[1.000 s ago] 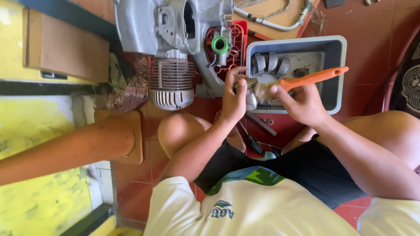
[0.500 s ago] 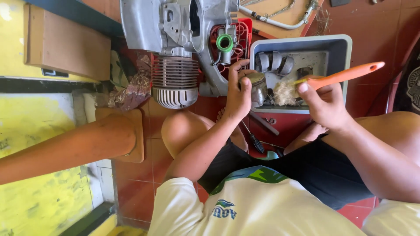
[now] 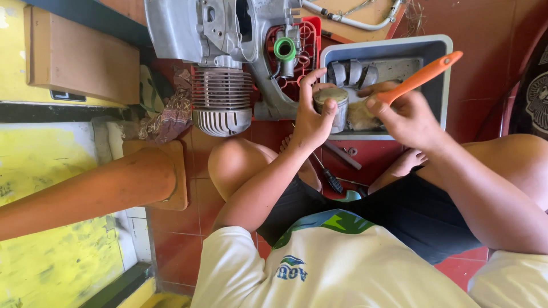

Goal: Cleaning a motorcycle piston and its rings using a brush and cleaning solution

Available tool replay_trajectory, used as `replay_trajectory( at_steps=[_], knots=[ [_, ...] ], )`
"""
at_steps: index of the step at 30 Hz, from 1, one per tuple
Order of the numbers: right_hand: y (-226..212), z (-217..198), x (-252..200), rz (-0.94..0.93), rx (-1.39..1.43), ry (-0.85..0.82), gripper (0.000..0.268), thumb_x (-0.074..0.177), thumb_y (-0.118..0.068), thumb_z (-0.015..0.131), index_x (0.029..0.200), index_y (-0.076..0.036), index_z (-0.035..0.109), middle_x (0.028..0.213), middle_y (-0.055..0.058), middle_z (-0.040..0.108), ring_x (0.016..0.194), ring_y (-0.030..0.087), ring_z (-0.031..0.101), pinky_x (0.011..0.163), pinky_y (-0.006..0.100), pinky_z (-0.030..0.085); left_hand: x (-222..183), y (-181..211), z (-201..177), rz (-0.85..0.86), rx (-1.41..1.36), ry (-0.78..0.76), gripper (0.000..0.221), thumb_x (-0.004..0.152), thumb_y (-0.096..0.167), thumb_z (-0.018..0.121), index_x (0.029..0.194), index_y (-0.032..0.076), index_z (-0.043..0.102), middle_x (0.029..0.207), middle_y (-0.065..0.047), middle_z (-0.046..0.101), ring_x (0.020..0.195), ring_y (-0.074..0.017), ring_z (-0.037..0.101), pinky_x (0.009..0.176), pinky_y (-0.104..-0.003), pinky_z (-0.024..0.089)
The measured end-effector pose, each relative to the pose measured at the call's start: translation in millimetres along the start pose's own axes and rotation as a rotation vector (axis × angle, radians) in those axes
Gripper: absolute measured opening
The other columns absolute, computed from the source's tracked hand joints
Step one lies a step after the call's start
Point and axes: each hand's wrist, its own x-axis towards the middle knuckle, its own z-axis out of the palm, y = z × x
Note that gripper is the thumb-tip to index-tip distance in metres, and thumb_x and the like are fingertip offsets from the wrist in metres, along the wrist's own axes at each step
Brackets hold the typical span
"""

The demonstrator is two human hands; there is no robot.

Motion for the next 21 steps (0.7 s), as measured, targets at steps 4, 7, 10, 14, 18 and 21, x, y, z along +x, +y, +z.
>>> replay_trajectory(
  at_steps=[4,7,10,14,18,21],
  knots=[
    [53.2,32.3,-20.1,0.338,0.330,0.000,0.027,0.104,-0.026,0.066,0.103,0.001,0.067,0.101,0.016,0.063,0.097,0.023,0.056,0.091,0.043,0.050,-1.8,-3.3,2.6,0.043,0.047,0.038,0.079,0.101,0.072,0.040,0.154,0.016,0.024,0.129,-0.021,0.057,0.119,-0.0321,0.059,0.104,-0.052,0.049],
    [54.7,39.1,-12.8,0.595,0.376,0.084,0.042,0.101,-0.042,0.071,0.109,0.000,0.069,0.093,0.012,0.059,0.089,0.020,0.059,0.079,0.040,0.056,-6.4,-4.2,6.8,0.080,-0.056,0.036,0.065,0.109,0.059,0.030,0.156,0.015,0.017,0.141,-0.023,0.048,0.131,-0.0380,0.049,0.114,-0.057,0.038],
    [19.1,36.4,-2.0,0.616,0.501,0.220,0.042,0.102,-0.039,0.068,0.113,0.001,0.067,0.090,0.012,0.059,0.082,0.019,0.064,0.071,0.039,0.060,-9.1,-14.2,2.4,0.035,-0.224,-0.099,0.067,0.102,0.029,0.045,0.157,0.012,0.010,0.157,-0.029,0.027,0.143,-0.0512,0.030,0.120,-0.066,0.025],
    [28.8,27.2,2.8,0.542,0.695,0.354,0.030,0.105,-0.026,0.065,0.111,0.003,0.068,0.095,0.014,0.063,0.080,0.016,0.070,0.068,0.032,0.066,-4.8,8.8,-3.3,0.071,-0.113,-0.331,0.099,0.091,-0.001,0.064,0.166,0.020,0.004,0.167,-0.031,0.010,0.150,-0.0614,0.016,0.120,-0.075,0.024],
    [48.3,14.4,-1.1,0.516,0.758,0.347,0.027,0.106,-0.024,0.063,0.104,0.003,0.067,0.090,0.017,0.063,0.074,0.019,0.069,0.068,0.038,0.067,1.7,7.3,-3.2,0.086,-0.142,-0.360,0.114,0.091,0.002,0.076,0.169,0.024,-0.005,0.168,-0.031,0.016,0.150,-0.0603,0.022,0.121,-0.074,0.025],
    [30.2,8.3,-2.5,0.423,0.695,0.251,0.031,0.107,-0.027,0.057,0.100,0.001,0.067,0.087,0.015,0.062,0.071,0.016,0.066,0.064,0.031,0.062,0.9,-1.7,1.4,0.027,-0.095,-0.427,0.118,0.088,0.015,0.088,0.169,0.017,0.003,0.166,-0.027,0.028,0.150,-0.0523,0.031,0.124,-0.068,0.030]
  ],
)
